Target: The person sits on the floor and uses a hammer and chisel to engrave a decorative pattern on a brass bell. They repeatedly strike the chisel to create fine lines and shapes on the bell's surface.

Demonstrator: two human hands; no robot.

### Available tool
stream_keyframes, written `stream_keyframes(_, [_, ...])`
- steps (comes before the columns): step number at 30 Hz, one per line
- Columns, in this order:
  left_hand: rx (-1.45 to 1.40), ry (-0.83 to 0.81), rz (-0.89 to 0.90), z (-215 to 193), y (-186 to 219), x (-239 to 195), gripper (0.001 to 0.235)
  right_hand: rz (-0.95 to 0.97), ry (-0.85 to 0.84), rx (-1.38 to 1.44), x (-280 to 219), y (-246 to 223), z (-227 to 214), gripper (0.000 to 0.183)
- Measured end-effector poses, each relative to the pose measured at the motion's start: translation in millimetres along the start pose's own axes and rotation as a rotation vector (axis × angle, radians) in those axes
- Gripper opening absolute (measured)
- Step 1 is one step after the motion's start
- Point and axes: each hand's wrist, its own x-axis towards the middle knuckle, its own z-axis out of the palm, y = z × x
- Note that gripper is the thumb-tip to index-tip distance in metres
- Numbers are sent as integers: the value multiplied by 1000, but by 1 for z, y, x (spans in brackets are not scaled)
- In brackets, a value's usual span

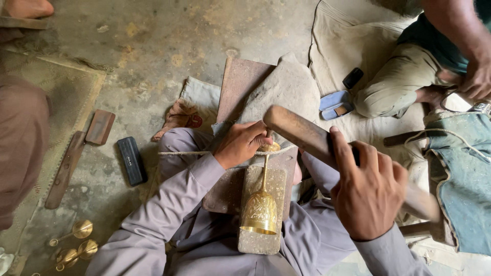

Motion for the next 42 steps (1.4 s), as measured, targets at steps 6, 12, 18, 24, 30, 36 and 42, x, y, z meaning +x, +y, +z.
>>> stream_keyframes(6, [-31, 29, -24, -3, 3, -3, 26, -17, -27, -106, 7, -6, -6, 68])
stream_keyframes(12, [67, 28, -65, -3, 4, -1, 28, -58, -59, -193, 15, -10, -12, 53])
stream_keyframes(18, [-62, 45, -6, -4, 4, -2, 28, 22, 30, 32, 19, -18, -17, 63])
stream_keyframes(24, [-58, 77, -7, -1, 0, -6, 27, -3, 72, 122, 20, -19, -13, 51])
stream_keyframes(30, [-23, 106, -16, 1, 0, -6, 24, -53, 42, 22, 20, -13, -8, 59])
stream_keyframes(36, [11, 72, -19, 0, 0, -10, 20, -70, 18, -139, 18, -17, -16, 52])
stream_keyframes(42, [-6, 49, 5, 1, -3, -9, 21, -106, 2, -208, 17, -17, -15, 53])
